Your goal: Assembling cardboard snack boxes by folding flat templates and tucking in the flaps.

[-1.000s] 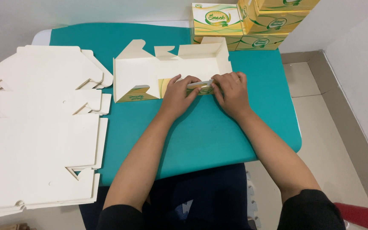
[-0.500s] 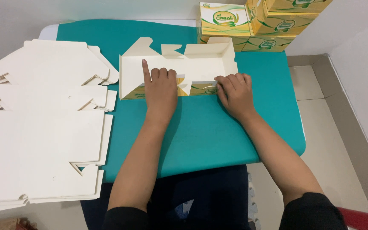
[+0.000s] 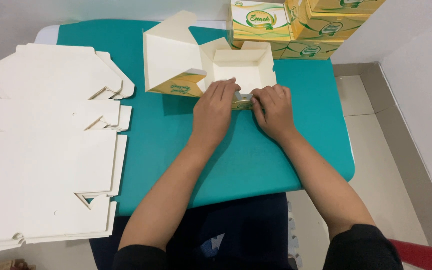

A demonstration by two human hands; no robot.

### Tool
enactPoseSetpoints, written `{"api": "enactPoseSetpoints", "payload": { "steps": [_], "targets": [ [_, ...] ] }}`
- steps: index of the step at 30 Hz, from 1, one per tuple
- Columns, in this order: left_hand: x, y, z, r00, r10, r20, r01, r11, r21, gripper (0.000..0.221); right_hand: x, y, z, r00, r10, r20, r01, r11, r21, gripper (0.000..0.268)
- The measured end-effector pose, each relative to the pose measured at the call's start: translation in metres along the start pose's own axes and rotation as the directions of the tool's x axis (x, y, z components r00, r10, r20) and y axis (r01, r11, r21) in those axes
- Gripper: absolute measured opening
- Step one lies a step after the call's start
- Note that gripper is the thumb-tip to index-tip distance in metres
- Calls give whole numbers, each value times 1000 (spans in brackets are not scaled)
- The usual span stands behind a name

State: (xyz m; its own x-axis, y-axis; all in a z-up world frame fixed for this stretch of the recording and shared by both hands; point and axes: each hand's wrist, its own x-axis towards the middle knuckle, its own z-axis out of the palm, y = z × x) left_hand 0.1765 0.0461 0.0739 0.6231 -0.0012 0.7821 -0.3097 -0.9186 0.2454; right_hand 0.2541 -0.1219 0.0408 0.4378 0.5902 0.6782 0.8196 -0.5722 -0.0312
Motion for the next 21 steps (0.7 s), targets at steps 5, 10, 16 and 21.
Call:
{"api": "enactPoseSetpoints", "payload": {
  "steps": [5, 10, 16, 21],
  "targets": [
    [-3, 1, 7, 1000, -1, 20, 3, 995, -98, 20, 1, 0, -1, 1000, 4, 3, -4, 1000, 24, 6],
    [-2, 4, 6, 995, -14, 100, 32, 983, -183, 22, 1, -1, -5, 1000, -2, 13, 1, 998, 64, 6],
    [-6, 2, 16, 989, 57, 138, -31, 982, -186, 41, 1, 1, -8, 999, 1, 38, -5, 994, 109, 6],
    [-8, 3, 25, 972, 145, 186, -124, 985, -119, 51, 1, 0, -8, 999, -17, 37, 13, 996, 92, 6]
  ]
}}
